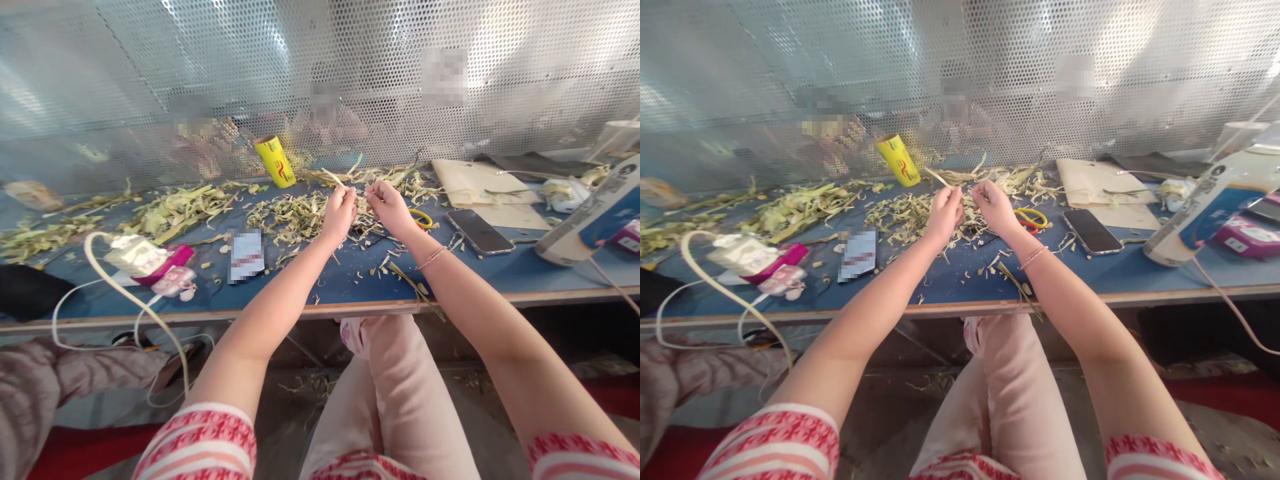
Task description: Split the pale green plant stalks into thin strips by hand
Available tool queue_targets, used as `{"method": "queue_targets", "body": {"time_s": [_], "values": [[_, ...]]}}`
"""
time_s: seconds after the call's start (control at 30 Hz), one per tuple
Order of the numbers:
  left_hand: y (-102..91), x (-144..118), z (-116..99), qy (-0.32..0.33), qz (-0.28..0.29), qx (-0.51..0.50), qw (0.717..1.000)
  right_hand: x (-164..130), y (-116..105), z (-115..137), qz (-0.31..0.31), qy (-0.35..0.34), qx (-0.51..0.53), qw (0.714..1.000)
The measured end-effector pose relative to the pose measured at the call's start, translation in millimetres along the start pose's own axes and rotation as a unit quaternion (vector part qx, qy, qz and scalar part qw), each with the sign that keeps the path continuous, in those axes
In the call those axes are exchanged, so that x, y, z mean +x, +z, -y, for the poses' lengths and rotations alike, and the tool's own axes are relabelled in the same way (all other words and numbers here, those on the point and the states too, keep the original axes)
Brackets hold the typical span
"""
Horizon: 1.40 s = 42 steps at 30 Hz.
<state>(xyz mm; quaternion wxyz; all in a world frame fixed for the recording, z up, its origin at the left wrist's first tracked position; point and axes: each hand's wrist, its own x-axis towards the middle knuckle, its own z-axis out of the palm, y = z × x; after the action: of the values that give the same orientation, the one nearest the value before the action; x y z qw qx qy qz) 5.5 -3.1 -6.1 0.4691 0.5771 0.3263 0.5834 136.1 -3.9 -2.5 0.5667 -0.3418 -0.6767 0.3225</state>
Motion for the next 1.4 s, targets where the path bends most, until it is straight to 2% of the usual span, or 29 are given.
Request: {"method": "queue_targets", "body": {"time_s": [0.4,0.57,0.8,0.9,1.07,1.27,1.4], "values": [[1.5,-3.4,-2.9,-0.002,0.058,-0.01,0.998,1.1,0.6,-4.9,-0.011,-0.021,-0.021,1.0],[0.7,-7.6,-9.0,0.012,0.095,0.024,0.995,2.1,1.6,-7.4,-0.044,-0.03,-0.026,0.998],[0.2,-14.5,-17.9,0.033,0.116,0.057,0.991,2.2,2.5,-8.5,-0.056,-0.026,-0.035,0.997],[0.2,-12.2,-14.6,0.026,0.109,0.05,0.992,-0.3,1.0,-4.0,-0.064,-0.037,-0.084,0.994],[2.9,-6.8,-5.8,-0.024,0.072,0.02,0.997,-4.8,0.7,0.6,-0.063,-0.065,-0.134,0.987],[4.8,-3.3,1.8,-0.029,0.039,-0.002,0.999,-4.8,3.0,-0.1,-0.065,-0.066,-0.118,0.989],[4.0,-4.3,2.6,0.008,0.016,0.034,0.999,-3.1,6.6,-2.5,-0.052,-0.024,-0.058,0.997]]}}
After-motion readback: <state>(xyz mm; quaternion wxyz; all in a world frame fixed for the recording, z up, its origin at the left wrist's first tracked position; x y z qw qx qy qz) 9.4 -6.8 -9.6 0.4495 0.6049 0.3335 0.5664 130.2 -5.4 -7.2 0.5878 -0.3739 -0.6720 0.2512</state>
